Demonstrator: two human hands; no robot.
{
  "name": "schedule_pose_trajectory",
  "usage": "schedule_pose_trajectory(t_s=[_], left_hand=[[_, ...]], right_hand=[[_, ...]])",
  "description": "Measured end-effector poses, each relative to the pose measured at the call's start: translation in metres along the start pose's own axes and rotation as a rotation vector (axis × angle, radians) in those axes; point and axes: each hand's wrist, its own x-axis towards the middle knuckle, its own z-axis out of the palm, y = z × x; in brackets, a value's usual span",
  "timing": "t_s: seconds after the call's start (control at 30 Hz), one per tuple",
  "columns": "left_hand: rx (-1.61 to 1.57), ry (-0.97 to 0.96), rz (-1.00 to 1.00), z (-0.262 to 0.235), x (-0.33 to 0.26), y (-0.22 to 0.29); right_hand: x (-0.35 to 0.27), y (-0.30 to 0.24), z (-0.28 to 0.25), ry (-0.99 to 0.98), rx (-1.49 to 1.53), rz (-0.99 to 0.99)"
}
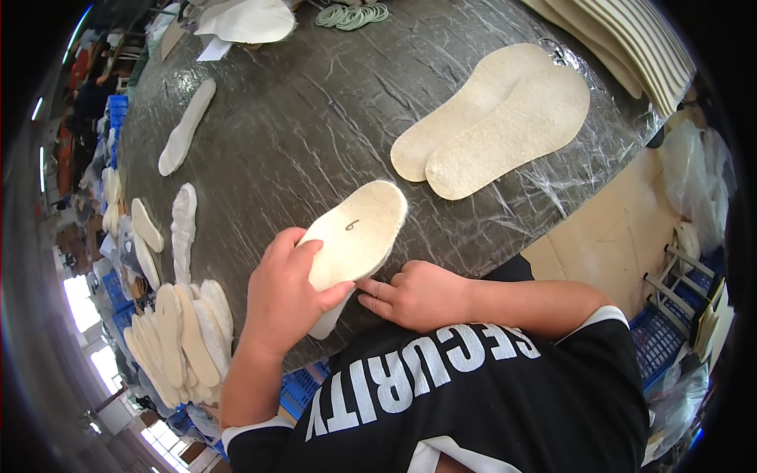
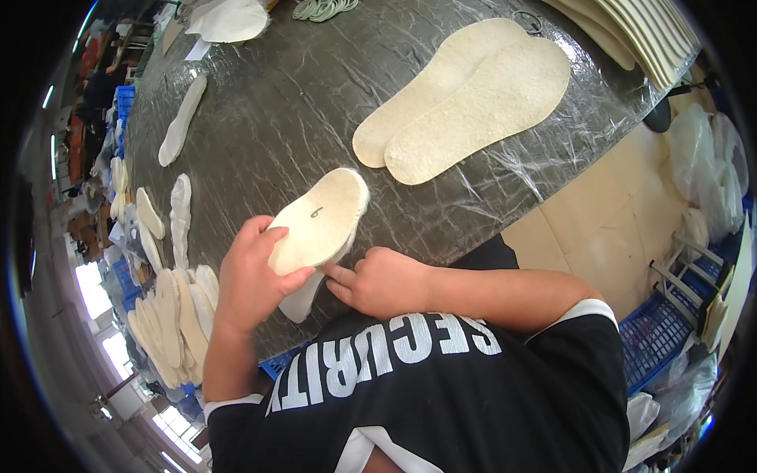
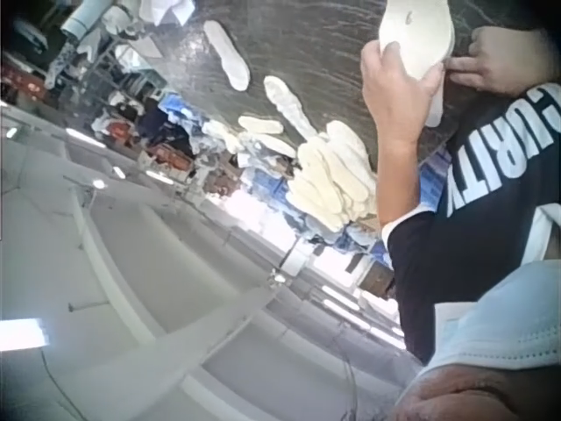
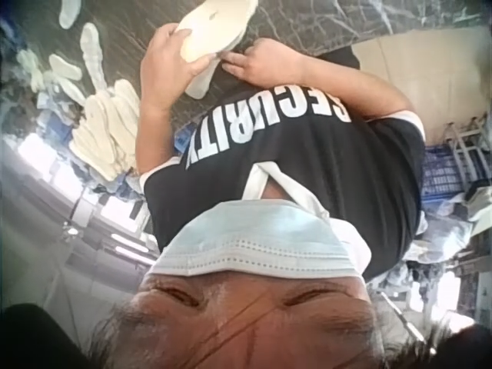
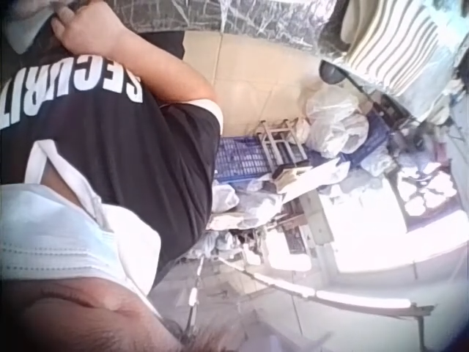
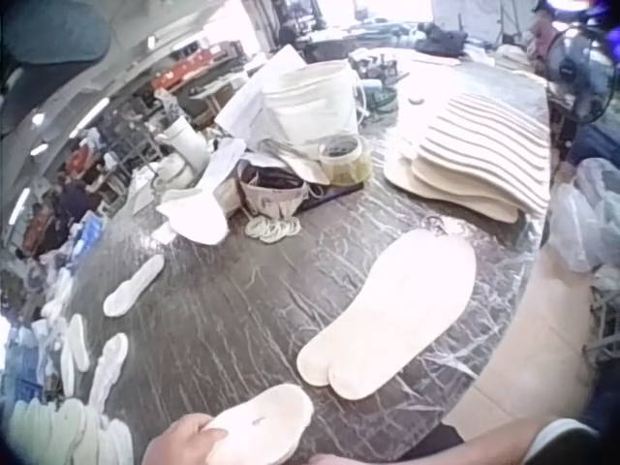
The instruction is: Layering and assembling foam and fabric components for shoe insoles.
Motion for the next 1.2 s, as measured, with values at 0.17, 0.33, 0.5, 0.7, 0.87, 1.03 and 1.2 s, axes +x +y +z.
schedule_pose_trajectory(t_s=[0.17,0.33,0.5,0.7,0.87,1.03,1.2], left_hand=[[-0.093,0.105,-0.066,0.022,-0.006,-0.003],[-0.093,0.119,-0.035,0.032,-0.006,-0.006],[-0.092,0.099,0.009,0.037,-0.007,-0.008],[-0.048,0.094,-0.017,0.040,-0.010,-0.006],[-0.112,0.098,-0.012,0.039,-0.019,0.000],[-0.263,0.079,0.048,0.038,-0.022,-0.008],[-0.559,0.075,-0.137,0.035,-0.032,-0.033]], right_hand=[[-0.002,0.001,0.002,0.055,-0.031,-0.023],[-0.001,0.000,0.003,0.068,-0.077,-0.039],[0.000,0.003,-0.006,0.074,-0.030,-0.134],[-0.003,0.013,-0.016,0.316,-0.017,-0.220],[0.019,0.027,-0.066,0.163,-0.039,0.288],[0.037,0.043,-0.068,-0.054,-0.100,0.282],[0.040,0.045,-0.071,-0.147,-0.026,0.342]])
